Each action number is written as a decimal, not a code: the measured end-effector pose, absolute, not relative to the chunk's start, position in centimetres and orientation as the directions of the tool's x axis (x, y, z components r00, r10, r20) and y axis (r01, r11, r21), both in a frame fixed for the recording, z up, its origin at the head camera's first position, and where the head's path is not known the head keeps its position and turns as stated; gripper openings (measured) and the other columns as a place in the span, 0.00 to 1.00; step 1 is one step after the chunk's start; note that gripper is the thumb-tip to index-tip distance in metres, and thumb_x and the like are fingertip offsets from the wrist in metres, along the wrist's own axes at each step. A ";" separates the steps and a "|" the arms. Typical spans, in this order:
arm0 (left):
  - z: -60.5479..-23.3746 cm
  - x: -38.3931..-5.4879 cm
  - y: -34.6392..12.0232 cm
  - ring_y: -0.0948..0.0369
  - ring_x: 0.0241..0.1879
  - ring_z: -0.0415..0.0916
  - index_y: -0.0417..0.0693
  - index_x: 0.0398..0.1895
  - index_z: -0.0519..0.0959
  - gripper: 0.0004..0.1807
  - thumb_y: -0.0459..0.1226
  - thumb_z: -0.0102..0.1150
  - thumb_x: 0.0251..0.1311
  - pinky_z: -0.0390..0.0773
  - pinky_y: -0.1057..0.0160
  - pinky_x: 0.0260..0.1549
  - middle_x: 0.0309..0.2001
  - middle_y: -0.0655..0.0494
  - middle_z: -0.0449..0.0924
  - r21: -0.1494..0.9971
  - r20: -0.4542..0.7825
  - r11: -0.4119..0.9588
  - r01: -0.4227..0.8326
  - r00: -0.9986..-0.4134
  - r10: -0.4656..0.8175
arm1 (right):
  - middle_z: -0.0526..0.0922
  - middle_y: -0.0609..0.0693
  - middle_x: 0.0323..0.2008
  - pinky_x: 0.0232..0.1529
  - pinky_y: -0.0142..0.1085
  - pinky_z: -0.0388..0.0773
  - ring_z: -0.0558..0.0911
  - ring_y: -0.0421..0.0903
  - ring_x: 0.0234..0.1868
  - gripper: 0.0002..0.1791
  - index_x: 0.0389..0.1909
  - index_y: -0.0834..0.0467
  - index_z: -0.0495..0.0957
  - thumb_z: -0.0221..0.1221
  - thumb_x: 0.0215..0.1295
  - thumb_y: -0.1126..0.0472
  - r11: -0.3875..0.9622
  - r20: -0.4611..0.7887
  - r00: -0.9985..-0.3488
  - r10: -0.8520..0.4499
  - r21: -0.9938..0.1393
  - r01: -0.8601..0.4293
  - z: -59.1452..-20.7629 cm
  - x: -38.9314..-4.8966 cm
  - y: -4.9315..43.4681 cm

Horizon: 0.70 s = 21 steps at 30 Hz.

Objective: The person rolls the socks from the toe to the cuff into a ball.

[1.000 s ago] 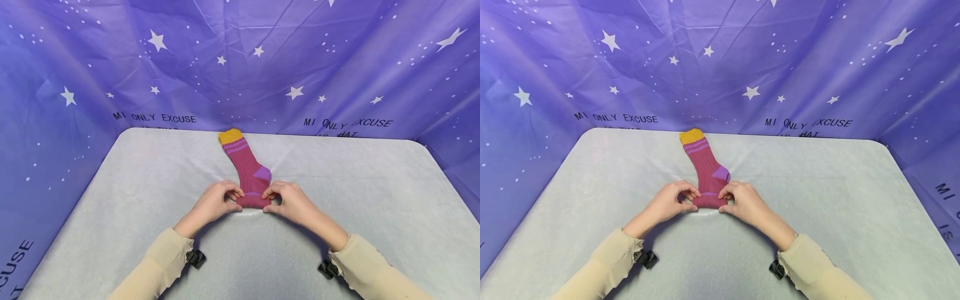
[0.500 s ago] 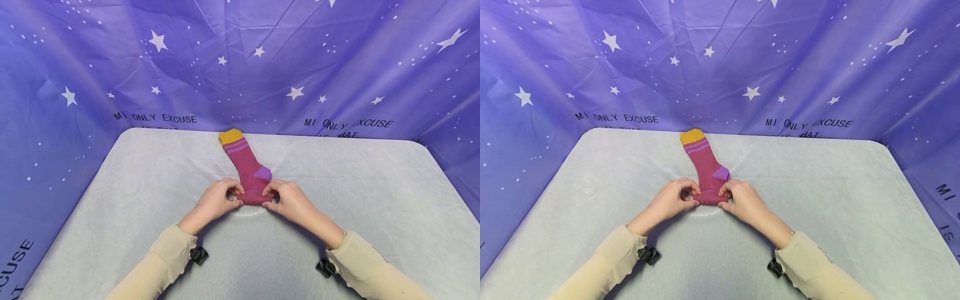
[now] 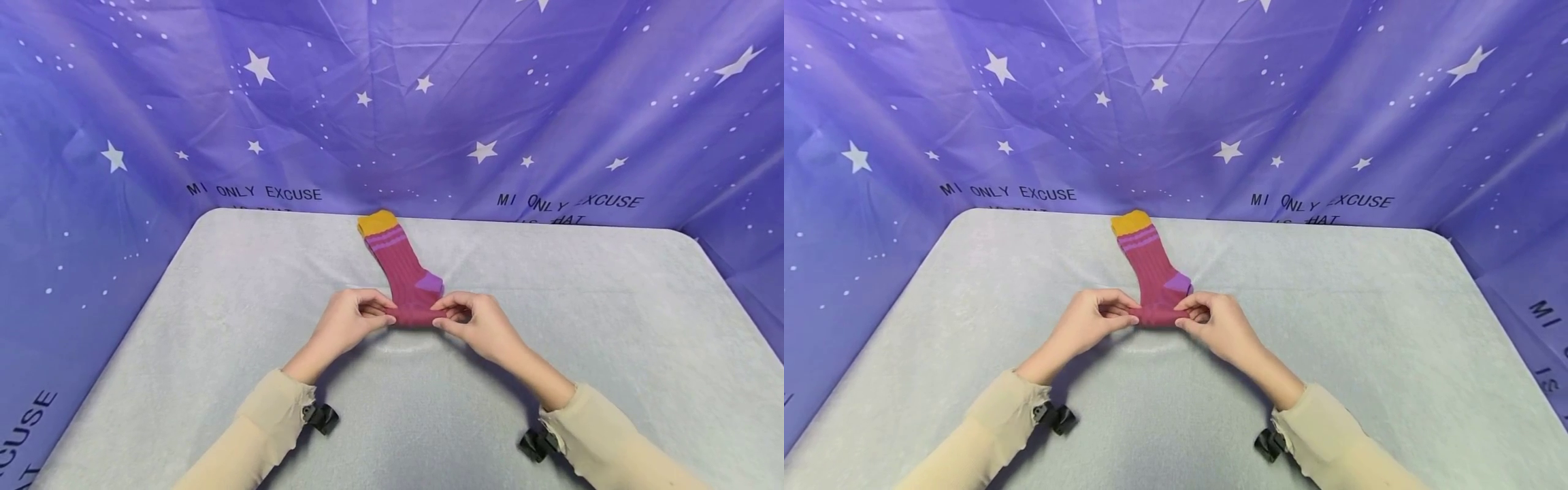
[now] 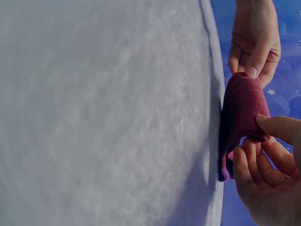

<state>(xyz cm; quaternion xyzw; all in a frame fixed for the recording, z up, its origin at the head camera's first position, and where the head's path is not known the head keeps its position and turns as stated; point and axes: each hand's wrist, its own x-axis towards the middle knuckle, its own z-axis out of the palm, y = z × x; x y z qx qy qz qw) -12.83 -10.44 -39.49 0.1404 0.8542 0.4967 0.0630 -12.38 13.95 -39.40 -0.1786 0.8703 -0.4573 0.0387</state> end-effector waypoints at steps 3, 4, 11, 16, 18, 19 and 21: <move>-39.4 -12.7 -10.7 0.60 0.35 0.87 0.42 0.38 0.87 0.08 0.32 0.71 0.54 0.84 0.70 0.34 0.37 0.47 0.89 0.899 0.016 0.413 0.143 -0.955 0.296 | 0.88 0.56 0.34 0.37 0.27 0.81 0.81 0.35 0.33 0.09 0.41 0.65 0.85 0.67 0.59 0.68 0.470 0.071 -0.936 -0.344 -0.850 -0.238 -39.1 -12.1 14.0; -39.4 -12.6 -10.8 0.61 0.34 0.87 0.42 0.38 0.87 0.08 0.32 0.72 0.54 0.84 0.70 0.34 0.37 0.47 0.89 0.907 0.003 0.402 0.126 -0.956 0.293 | 0.88 0.57 0.35 0.37 0.27 0.81 0.81 0.35 0.33 0.09 0.41 0.65 0.84 0.67 0.60 0.68 0.458 0.062 -0.937 -0.345 -0.860 -0.225 -39.0 -12.0 14.1; -39.6 -12.1 -11.6 0.67 0.31 0.85 0.39 0.40 0.87 0.10 0.32 0.72 0.53 0.83 0.69 0.32 0.36 0.44 0.89 0.945 -0.077 0.326 0.028 -0.949 0.305 | 0.87 0.61 0.36 0.34 0.27 0.81 0.81 0.34 0.31 0.11 0.44 0.69 0.83 0.65 0.62 0.68 0.389 -0.043 -0.931 -0.361 -0.915 -0.108 -38.9 -11.3 14.3; -39.7 -11.6 -11.8 0.69 0.31 0.84 0.34 0.41 0.86 0.11 0.31 0.70 0.54 0.81 0.71 0.31 0.35 0.41 0.89 0.963 -0.086 0.268 0.011 -0.934 0.346 | 0.87 0.62 0.37 0.34 0.28 0.81 0.83 0.34 0.32 0.12 0.44 0.71 0.82 0.65 0.62 0.68 0.361 -0.098 -0.921 -0.377 -0.931 -0.049 -38.9 -10.9 14.5; -39.7 -11.5 -11.8 0.69 0.30 0.84 0.33 0.41 0.86 0.12 0.30 0.70 0.54 0.81 0.72 0.31 0.35 0.40 0.89 0.968 -0.099 0.249 -0.008 -0.929 0.357 | 0.87 0.63 0.37 0.34 0.27 0.81 0.83 0.33 0.32 0.12 0.44 0.72 0.82 0.65 0.62 0.68 0.350 -0.115 -0.918 -0.379 -0.936 -0.027 -39.0 -10.8 14.5; -39.8 -11.4 -11.7 0.69 0.30 0.84 0.32 0.41 0.85 0.12 0.30 0.70 0.54 0.81 0.72 0.31 0.35 0.40 0.88 0.970 -0.109 0.243 -0.020 -0.927 0.359 | 0.87 0.63 0.37 0.34 0.27 0.81 0.83 0.32 0.32 0.13 0.44 0.72 0.82 0.65 0.62 0.68 0.347 -0.125 -0.918 -0.377 -0.938 -0.014 -39.0 -10.7 14.6; -39.9 -11.4 -11.6 0.70 0.29 0.83 0.31 0.41 0.85 0.12 0.30 0.69 0.55 0.81 0.73 0.30 0.34 0.40 0.88 0.969 -0.134 0.242 -0.047 -0.924 0.359 | 0.87 0.63 0.37 0.35 0.26 0.81 0.83 0.32 0.32 0.13 0.44 0.73 0.82 0.65 0.62 0.68 0.343 -0.141 -0.918 -0.371 -0.939 0.006 -39.2 -10.7 14.6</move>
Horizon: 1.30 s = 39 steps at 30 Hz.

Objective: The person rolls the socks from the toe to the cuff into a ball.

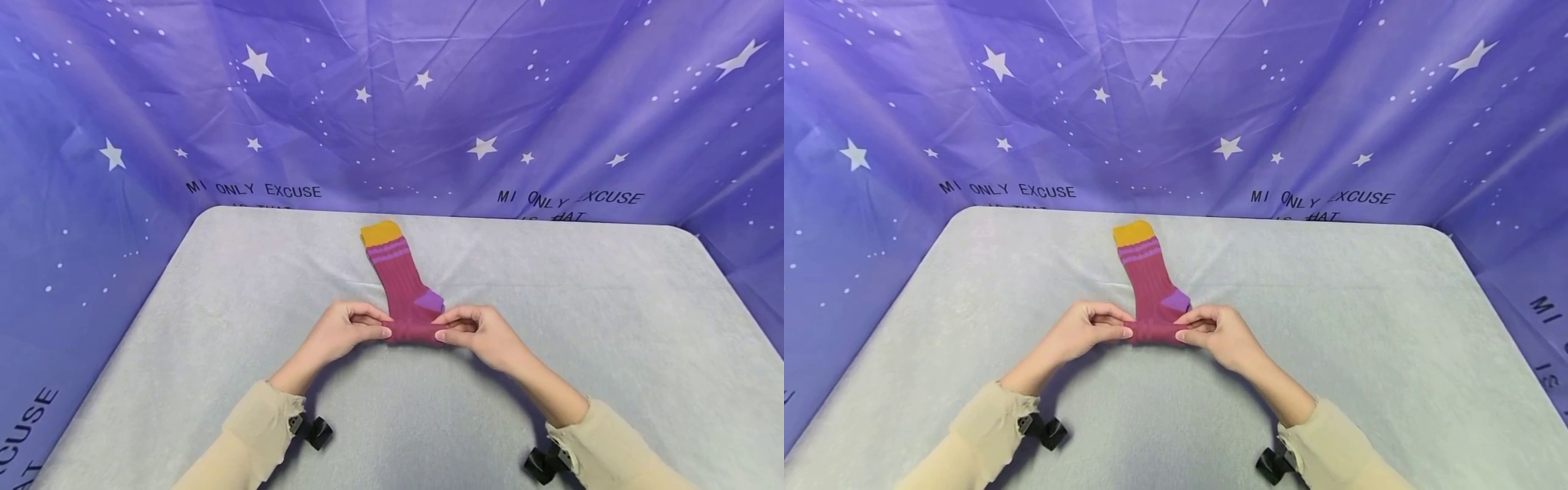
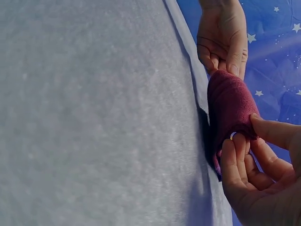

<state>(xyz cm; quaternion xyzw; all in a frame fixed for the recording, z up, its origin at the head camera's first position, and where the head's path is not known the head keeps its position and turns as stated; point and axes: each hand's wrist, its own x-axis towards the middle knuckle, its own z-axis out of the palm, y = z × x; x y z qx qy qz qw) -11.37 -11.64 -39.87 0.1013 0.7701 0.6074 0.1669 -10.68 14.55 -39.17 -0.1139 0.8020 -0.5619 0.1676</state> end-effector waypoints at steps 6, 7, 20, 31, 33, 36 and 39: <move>-40.5 -11.6 -11.3 0.72 0.26 0.79 0.34 0.39 0.86 0.11 0.31 0.70 0.54 0.79 0.73 0.29 0.31 0.45 0.89 0.945 -0.184 0.318 -0.074 -0.925 0.332 | 0.88 0.61 0.35 0.34 0.25 0.80 0.82 0.32 0.31 0.13 0.42 0.72 0.83 0.66 0.61 0.66 0.377 -0.161 -0.929 -0.334 -0.926 0.025 -39.8 -10.8 14.5; -40.6 -11.7 -11.2 0.72 0.25 0.79 0.36 0.38 0.87 0.10 0.32 0.70 0.54 0.78 0.74 0.28 0.30 0.46 0.89 0.937 -0.187 0.342 -0.070 -0.928 0.323 | 0.88 0.60 0.35 0.34 0.25 0.80 0.82 0.32 0.31 0.13 0.42 0.71 0.83 0.67 0.61 0.66 0.390 -0.165 -0.932 -0.323 -0.920 0.027 -40.0 -10.8 14.4; -40.3 -12.3 -10.6 0.70 0.22 0.77 0.42 0.34 0.88 0.05 0.35 0.69 0.57 0.76 0.70 0.27 0.26 0.51 0.88 0.857 -0.214 0.513 -0.055 -0.942 0.257 | 0.88 0.55 0.30 0.30 0.26 0.76 0.80 0.38 0.28 0.09 0.37 0.65 0.85 0.69 0.58 0.64 0.592 -0.124 -0.961 -0.248 -0.804 -0.049 -39.7 -11.3 13.9; -39.8 -12.4 -10.0 0.71 0.26 0.76 0.46 0.29 0.83 0.05 0.33 0.72 0.52 0.75 0.71 0.31 0.28 0.56 0.85 0.809 -0.091 0.583 0.070 -0.966 0.242 | 0.84 0.49 0.25 0.30 0.27 0.76 0.78 0.37 0.27 0.08 0.30 0.59 0.79 0.71 0.55 0.66 0.643 -0.033 -0.966 -0.256 -0.752 -0.145 -39.7 -11.7 13.6; -39.7 -12.3 -9.8 0.69 0.28 0.75 0.48 0.26 0.80 0.08 0.31 0.73 0.51 0.75 0.72 0.31 0.28 0.58 0.82 0.792 -0.025 0.595 0.135 -0.967 0.252 | 0.83 0.47 0.24 0.30 0.27 0.75 0.78 0.36 0.26 0.09 0.28 0.57 0.79 0.72 0.53 0.66 0.659 0.030 -0.965 -0.261 -0.725 -0.201 -39.7 -11.6 13.6; -39.6 -12.0 -9.5 0.68 0.29 0.74 0.50 0.23 0.81 0.09 0.31 0.73 0.51 0.75 0.72 0.32 0.29 0.57 0.78 0.768 0.045 0.608 0.203 -0.963 0.265 | 0.82 0.44 0.24 0.30 0.27 0.76 0.77 0.34 0.26 0.08 0.26 0.54 0.82 0.73 0.51 0.66 0.676 0.114 -0.957 -0.265 -0.686 -0.269 -39.8 -11.4 13.5; -39.7 -11.7 -9.5 0.68 0.29 0.76 0.51 0.24 0.83 0.08 0.31 0.73 0.51 0.76 0.73 0.33 0.29 0.59 0.81 0.762 0.061 0.612 0.213 -0.964 0.260 | 0.83 0.43 0.25 0.31 0.28 0.78 0.78 0.33 0.26 0.07 0.26 0.54 0.85 0.73 0.51 0.66 0.682 0.172 -0.945 -0.279 -0.657 -0.321 -39.8 -11.2 13.5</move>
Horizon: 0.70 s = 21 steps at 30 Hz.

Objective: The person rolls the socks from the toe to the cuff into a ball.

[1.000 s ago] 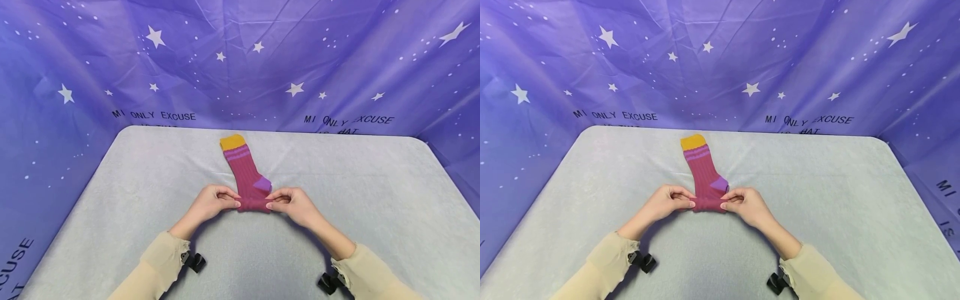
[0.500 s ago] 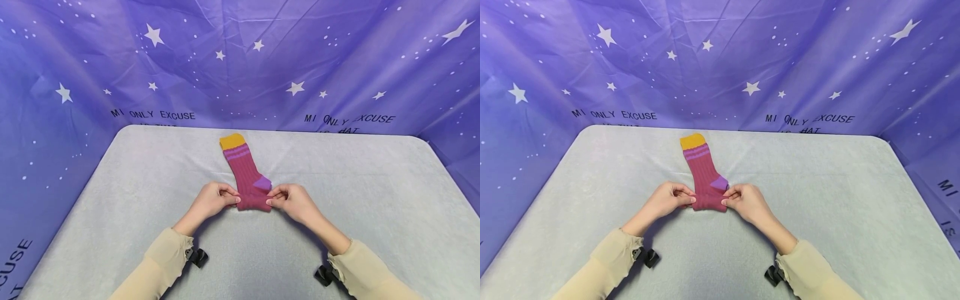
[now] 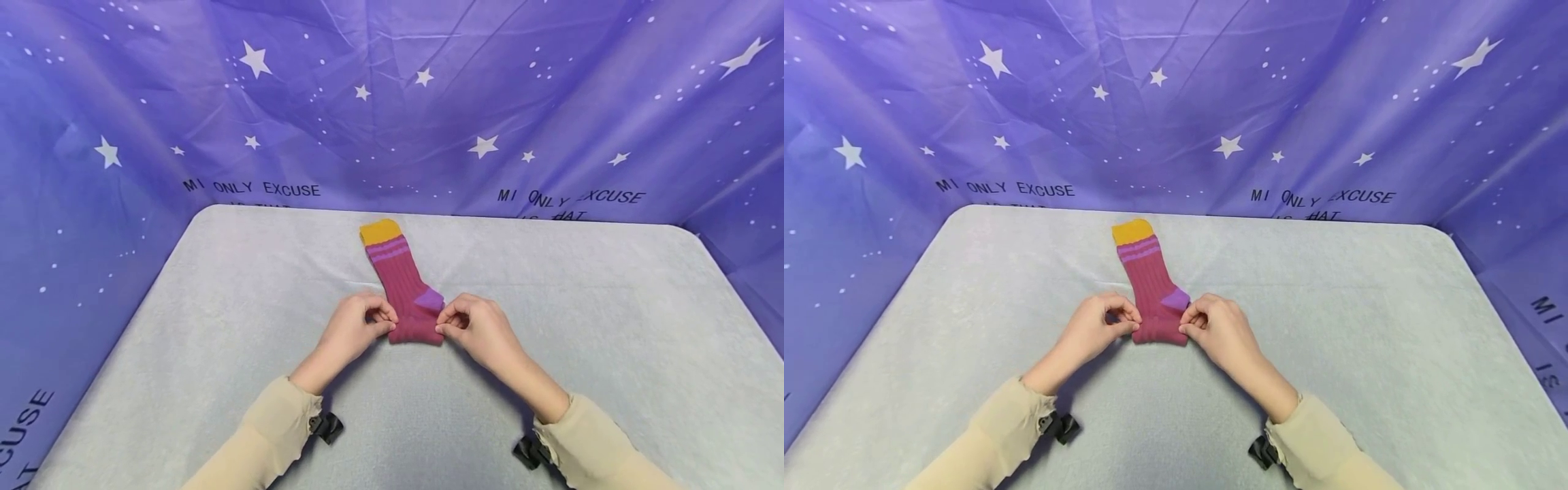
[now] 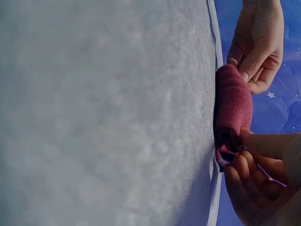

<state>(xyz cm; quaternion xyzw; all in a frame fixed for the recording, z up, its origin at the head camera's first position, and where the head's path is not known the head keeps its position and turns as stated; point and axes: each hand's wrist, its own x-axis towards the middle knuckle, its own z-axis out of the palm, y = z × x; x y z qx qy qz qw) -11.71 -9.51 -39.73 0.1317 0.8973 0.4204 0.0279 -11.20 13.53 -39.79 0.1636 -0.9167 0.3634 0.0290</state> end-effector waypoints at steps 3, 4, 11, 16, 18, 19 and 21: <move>-39.9 -11.4 -9.7 0.69 0.28 0.80 0.52 0.27 0.86 0.06 0.32 0.73 0.51 0.78 0.72 0.33 0.29 0.60 0.86 0.764 0.052 0.614 0.200 -0.967 0.250 | 0.85 0.43 0.27 0.32 0.29 0.80 0.80 0.34 0.27 0.06 0.26 0.53 0.87 0.73 0.51 0.67 0.677 0.220 -0.926 -0.307 -0.634 -0.375 -39.9 -11.0 13.7; -39.9 -11.3 -9.8 0.69 0.29 0.81 0.53 0.28 0.87 0.05 0.32 0.73 0.52 0.78 0.71 0.34 0.30 0.60 0.87 0.765 0.049 0.612 0.198 -0.967 0.251 | 0.86 0.43 0.28 0.33 0.29 0.80 0.81 0.35 0.28 0.06 0.27 0.53 0.87 0.73 0.51 0.68 0.673 0.230 -0.920 -0.318 -0.629 -0.390 -40.0 -11.0 13.8; -40.4 -11.0 -10.4 0.63 0.35 0.88 0.49 0.38 0.88 0.09 0.34 0.73 0.52 0.84 0.67 0.41 0.36 0.55 0.90 0.813 0.031 0.550 0.193 -0.957 0.289 | 0.89 0.49 0.37 0.44 0.36 0.84 0.87 0.47 0.40 0.11 0.37 0.57 0.89 0.74 0.50 0.66 0.618 0.206 -0.903 -0.378 -0.670 -0.411 -40.4 -11.0 14.6; -40.9 -11.2 -10.7 0.57 0.39 0.89 0.44 0.41 0.87 0.12 0.32 0.73 0.52 0.84 0.69 0.40 0.39 0.48 0.90 0.890 -0.034 0.443 0.107 -0.954 0.299 | 0.88 0.57 0.43 0.46 0.33 0.85 0.88 0.52 0.44 0.16 0.42 0.63 0.87 0.73 0.50 0.69 0.519 0.130 -0.913 -0.385 -0.788 -0.331 -40.7 -11.0 14.7; -41.1 -11.2 -10.8 0.55 0.41 0.88 0.42 0.42 0.87 0.12 0.31 0.72 0.52 0.84 0.70 0.39 0.40 0.46 0.89 0.914 -0.067 0.400 0.060 -0.953 0.297 | 0.87 0.59 0.45 0.46 0.32 0.85 0.88 0.53 0.44 0.17 0.43 0.65 0.86 0.73 0.50 0.71 0.484 0.107 -0.917 -0.383 -0.823 -0.298 -40.9 -11.0 14.6; -41.1 -11.3 -10.7 0.54 0.42 0.88 0.41 0.42 0.87 0.13 0.30 0.72 0.52 0.84 0.70 0.39 0.40 0.45 0.89 0.922 -0.080 0.385 0.042 -0.952 0.296 | 0.86 0.60 0.45 0.47 0.32 0.85 0.88 0.53 0.44 0.17 0.43 0.65 0.85 0.73 0.49 0.71 0.478 0.099 -0.919 -0.381 -0.830 -0.287 -40.9 -11.0 14.5; -41.1 -11.3 -10.6 0.54 0.42 0.88 0.40 0.43 0.86 0.14 0.30 0.72 0.51 0.84 0.70 0.39 0.41 0.45 0.89 0.928 -0.096 0.372 0.021 -0.951 0.294 | 0.86 0.60 0.45 0.47 0.33 0.85 0.87 0.52 0.44 0.18 0.44 0.66 0.84 0.73 0.49 0.72 0.481 0.086 -0.922 -0.379 -0.832 -0.275 -40.9 -11.0 14.3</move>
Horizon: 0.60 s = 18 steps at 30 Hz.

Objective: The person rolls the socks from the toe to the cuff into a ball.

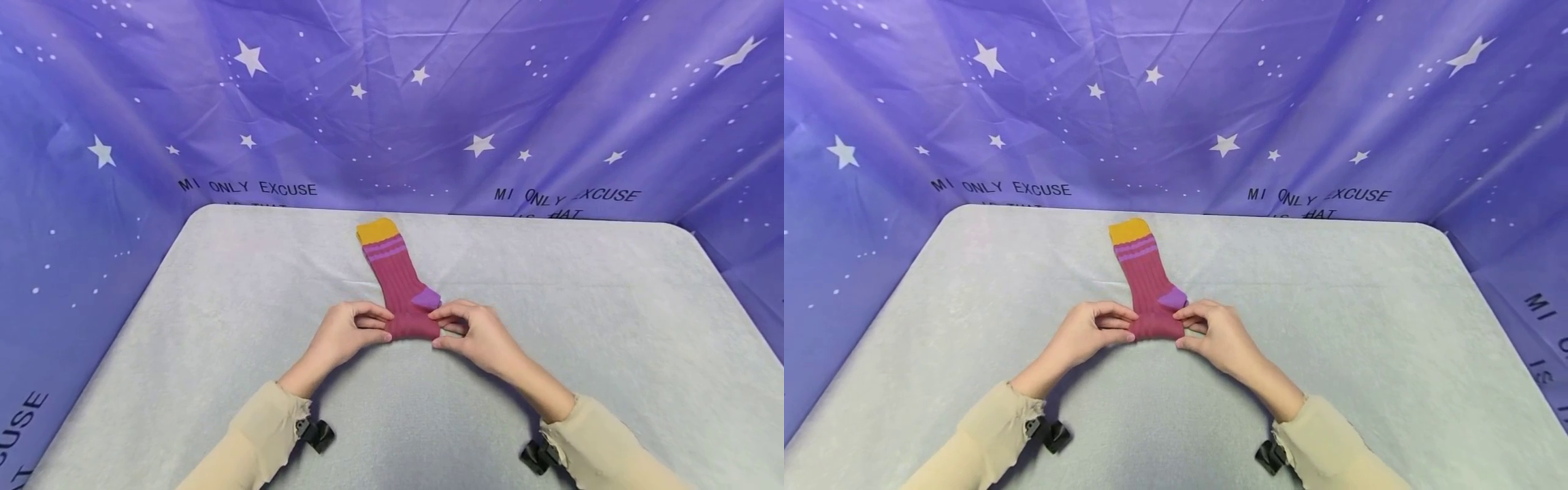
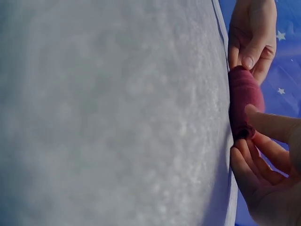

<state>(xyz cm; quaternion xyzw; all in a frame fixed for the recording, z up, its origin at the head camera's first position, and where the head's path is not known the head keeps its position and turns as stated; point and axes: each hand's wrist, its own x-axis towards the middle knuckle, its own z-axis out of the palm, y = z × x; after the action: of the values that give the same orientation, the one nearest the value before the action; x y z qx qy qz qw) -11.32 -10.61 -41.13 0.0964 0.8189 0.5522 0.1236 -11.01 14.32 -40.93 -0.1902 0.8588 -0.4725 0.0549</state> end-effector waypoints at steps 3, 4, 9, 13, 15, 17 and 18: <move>-41.1 -11.4 -10.4 0.55 0.42 0.88 0.41 0.42 0.85 0.15 0.29 0.74 0.49 0.83 0.71 0.39 0.41 0.46 0.89 0.915 -0.093 0.402 0.032 -0.954 0.286 | 0.86 0.56 0.41 0.45 0.34 0.85 0.87 0.48 0.41 0.17 0.42 0.64 0.83 0.73 0.49 0.72 0.542 0.090 -0.925 -0.369 -0.787 -0.293 -40.8 -11.1 13.8; -41.0 -11.4 -10.3 0.57 0.41 0.87 0.42 0.41 0.84 0.15 0.29 0.74 0.48 0.83 0.71 0.39 0.40 0.47 0.88 0.903 -0.087 0.428 0.045 -0.955 0.283 | 0.86 0.55 0.40 0.44 0.34 0.85 0.86 0.47 0.39 0.17 0.41 0.63 0.83 0.72 0.49 0.72 0.559 0.095 -0.926 -0.366 -0.773 -0.300 -40.8 -11.1 13.6; -40.7 -11.5 -9.7 0.63 0.37 0.84 0.46 0.36 0.82 0.14 0.26 0.73 0.47 0.82 0.71 0.38 0.36 0.53 0.86 0.836 -0.042 0.537 0.113 -0.963 0.268 | 0.87 0.55 0.35 0.38 0.31 0.84 0.84 0.43 0.35 0.12 0.38 0.64 0.83 0.68 0.51 0.75 0.576 0.081 -0.944 -0.321 -0.774 -0.263 -40.7 -11.3 13.1; -40.8 -11.4 -9.9 0.65 0.34 0.83 0.45 0.35 0.84 0.11 0.26 0.70 0.48 0.82 0.72 0.35 0.35 0.53 0.87 0.858 -0.044 0.506 0.094 -0.966 0.254 | 0.88 0.56 0.33 0.35 0.28 0.83 0.85 0.42 0.33 0.10 0.37 0.64 0.84 0.67 0.53 0.75 0.542 0.064 -0.952 -0.299 -0.810 -0.224 -40.7 -11.2 13.2; -40.7 -11.2 -10.3 0.65 0.33 0.84 0.45 0.35 0.84 0.10 0.27 0.70 0.49 0.82 0.71 0.34 0.34 0.52 0.88 0.877 -0.048 0.474 0.080 -0.967 0.252 | 0.89 0.57 0.33 0.35 0.27 0.83 0.86 0.42 0.33 0.08 0.37 0.64 0.85 0.67 0.55 0.74 0.520 0.063 -0.952 -0.300 -0.826 -0.218 -40.4 -11.0 13.3; -40.3 -11.0 -10.6 0.64 0.33 0.85 0.44 0.36 0.85 0.09 0.29 0.70 0.50 0.83 0.71 0.33 0.34 0.50 0.89 0.895 -0.053 0.442 0.067 -0.966 0.254 | 0.89 0.58 0.33 0.35 0.27 0.84 0.87 0.42 0.32 0.08 0.37 0.65 0.85 0.68 0.55 0.73 0.492 0.057 -0.952 -0.299 -0.846 -0.205 -40.1 -10.7 13.3; -40.1 -10.8 -10.8 0.64 0.33 0.86 0.44 0.37 0.86 0.09 0.29 0.70 0.51 0.83 0.71 0.32 0.34 0.50 0.89 0.902 -0.053 0.427 0.064 -0.965 0.258 | 0.89 0.58 0.34 0.35 0.28 0.84 0.87 0.41 0.32 0.08 0.37 0.65 0.85 0.68 0.55 0.73 0.480 0.049 -0.953 -0.299 -0.855 -0.195 -39.8 -10.6 13.3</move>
<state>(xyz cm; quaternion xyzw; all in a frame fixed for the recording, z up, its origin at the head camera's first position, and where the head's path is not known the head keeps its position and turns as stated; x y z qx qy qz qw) -10.80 -10.84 -40.13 0.0958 0.8396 0.5268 0.0919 -10.56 13.34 -39.80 -0.1437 0.8587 -0.4891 0.0530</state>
